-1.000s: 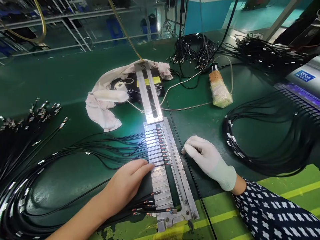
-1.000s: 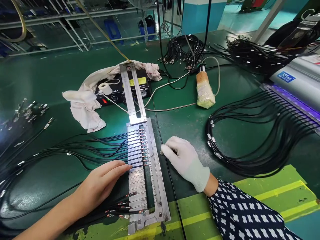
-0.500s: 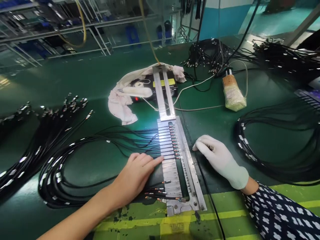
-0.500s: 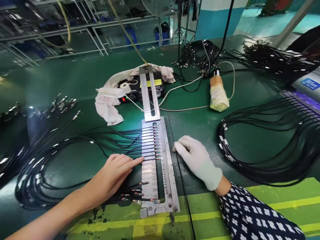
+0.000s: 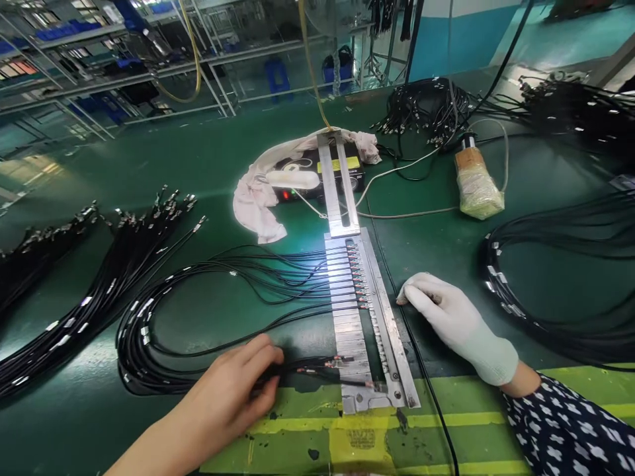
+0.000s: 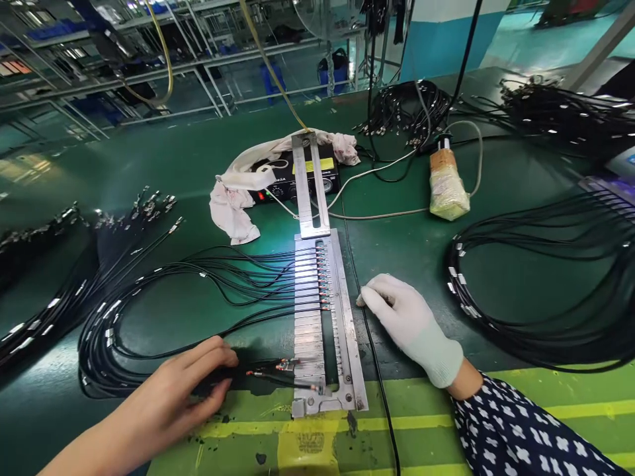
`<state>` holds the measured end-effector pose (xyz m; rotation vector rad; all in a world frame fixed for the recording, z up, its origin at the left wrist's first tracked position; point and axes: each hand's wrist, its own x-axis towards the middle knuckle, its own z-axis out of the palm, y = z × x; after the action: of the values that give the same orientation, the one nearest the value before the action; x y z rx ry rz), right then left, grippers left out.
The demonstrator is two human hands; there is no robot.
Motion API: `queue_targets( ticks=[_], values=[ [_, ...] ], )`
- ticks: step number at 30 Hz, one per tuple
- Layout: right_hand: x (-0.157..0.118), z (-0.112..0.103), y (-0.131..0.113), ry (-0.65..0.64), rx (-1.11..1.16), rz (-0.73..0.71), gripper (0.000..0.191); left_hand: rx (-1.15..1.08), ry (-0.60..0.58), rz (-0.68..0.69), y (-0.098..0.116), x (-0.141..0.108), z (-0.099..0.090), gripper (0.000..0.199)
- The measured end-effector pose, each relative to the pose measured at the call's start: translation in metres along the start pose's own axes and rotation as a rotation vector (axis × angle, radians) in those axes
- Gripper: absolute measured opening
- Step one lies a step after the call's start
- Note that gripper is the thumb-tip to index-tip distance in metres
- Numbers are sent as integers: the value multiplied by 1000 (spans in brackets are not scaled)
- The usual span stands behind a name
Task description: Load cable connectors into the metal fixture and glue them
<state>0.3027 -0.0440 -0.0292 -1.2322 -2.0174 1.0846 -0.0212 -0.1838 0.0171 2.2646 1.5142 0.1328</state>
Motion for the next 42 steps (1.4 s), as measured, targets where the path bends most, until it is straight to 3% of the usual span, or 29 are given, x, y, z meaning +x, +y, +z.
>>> queue_targets(
  ticks=[6,12,18,25,30,33,38,42],
  values=[
    [0,0,-2,8,6,10,32,-228,50,20,2,2,0,17],
    [1,1,-2,2,-15,18,33,-353,294,-20,-1,2,-15,16],
    [1,-1,-2,-13,-25,4,33,-431,181,-50,6,14,5,14],
    [1,0,-5,-6,-31,-4,33,-344,478,-175,5,6,-17,17],
    [2,0,-4,-4,-39,-17,33,-339,209,-9,5,6,-10,17],
    [2,0,-3,-4,-54,-16,34,-283,259,-70,-2,5,-6,14],
    [2,-1,-2,-20,-77,-25,36,-149,125,-88,-15,-3,0,14],
    [2,0,-1,-22,-68,-29,36,-117,96,-126,-15,-4,3,10]
  ],
)
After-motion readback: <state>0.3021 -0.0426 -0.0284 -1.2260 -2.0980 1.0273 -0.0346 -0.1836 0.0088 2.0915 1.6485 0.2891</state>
